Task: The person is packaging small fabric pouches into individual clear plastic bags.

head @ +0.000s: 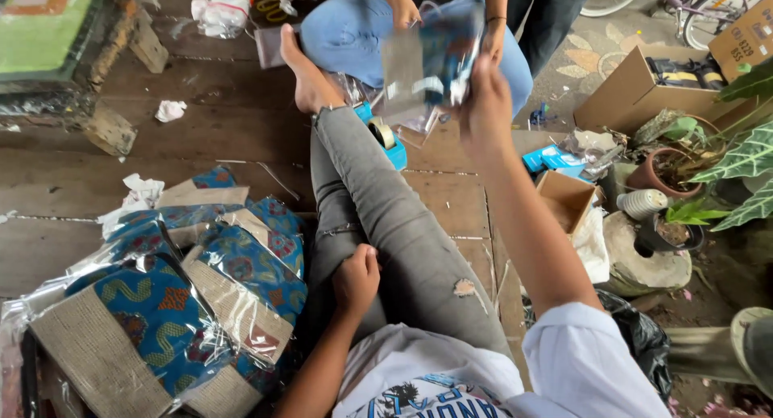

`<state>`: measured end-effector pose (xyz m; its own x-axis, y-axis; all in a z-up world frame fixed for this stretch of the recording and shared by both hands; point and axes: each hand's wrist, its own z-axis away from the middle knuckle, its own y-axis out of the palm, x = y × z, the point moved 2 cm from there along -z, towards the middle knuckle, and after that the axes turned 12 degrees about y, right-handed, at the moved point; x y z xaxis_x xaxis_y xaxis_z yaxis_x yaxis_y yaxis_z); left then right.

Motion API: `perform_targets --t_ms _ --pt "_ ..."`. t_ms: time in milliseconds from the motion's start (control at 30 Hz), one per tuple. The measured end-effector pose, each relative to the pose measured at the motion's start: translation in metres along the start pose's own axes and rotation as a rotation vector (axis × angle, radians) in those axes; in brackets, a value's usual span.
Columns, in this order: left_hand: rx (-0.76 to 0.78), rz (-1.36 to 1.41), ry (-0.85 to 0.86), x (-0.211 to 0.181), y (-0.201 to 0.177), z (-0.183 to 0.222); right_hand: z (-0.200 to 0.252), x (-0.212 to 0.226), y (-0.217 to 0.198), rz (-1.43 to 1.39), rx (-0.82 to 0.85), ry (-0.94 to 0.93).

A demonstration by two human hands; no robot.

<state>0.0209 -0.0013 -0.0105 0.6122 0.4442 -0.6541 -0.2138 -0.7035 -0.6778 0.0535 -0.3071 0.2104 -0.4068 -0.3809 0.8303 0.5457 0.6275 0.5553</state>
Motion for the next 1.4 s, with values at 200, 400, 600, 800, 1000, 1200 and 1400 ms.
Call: perform_targets --t_ms 200,400,600,800,1000,1200,1400 --pt "0.080 -0.015 -0.075 0.004 0.005 0.000 0.059 0.029 0.054 0.014 0.239 -0.101" --pt "-0.205 0.033 0.158 0.032 0.035 0.008 0.171 -0.075 0.060 0.001 0.086 0.397" --pt "-0.129 -0.060 0.022 0.013 -0.023 0.000 0.196 -0.195 0.023 0.374 0.247 0.410" --pt "0.095 -0.098 -0.078 -0.027 -0.037 -0.002 0.273 -0.080 0.163 0.792 0.717 -0.329" --pt "-0.076 -0.050 -0.019 0.017 0.023 0.007 0.307 -0.037 0.177 0.732 1.214 -0.524" --pt "-0.038 0.030 -0.003 0.031 0.032 0.006 0.260 -0.081 0.102 1.102 1.103 -0.505" --pt "-0.083 0.032 0.156 0.016 0.010 0.004 0.195 -0.074 0.026 1.576 1.109 -0.012"
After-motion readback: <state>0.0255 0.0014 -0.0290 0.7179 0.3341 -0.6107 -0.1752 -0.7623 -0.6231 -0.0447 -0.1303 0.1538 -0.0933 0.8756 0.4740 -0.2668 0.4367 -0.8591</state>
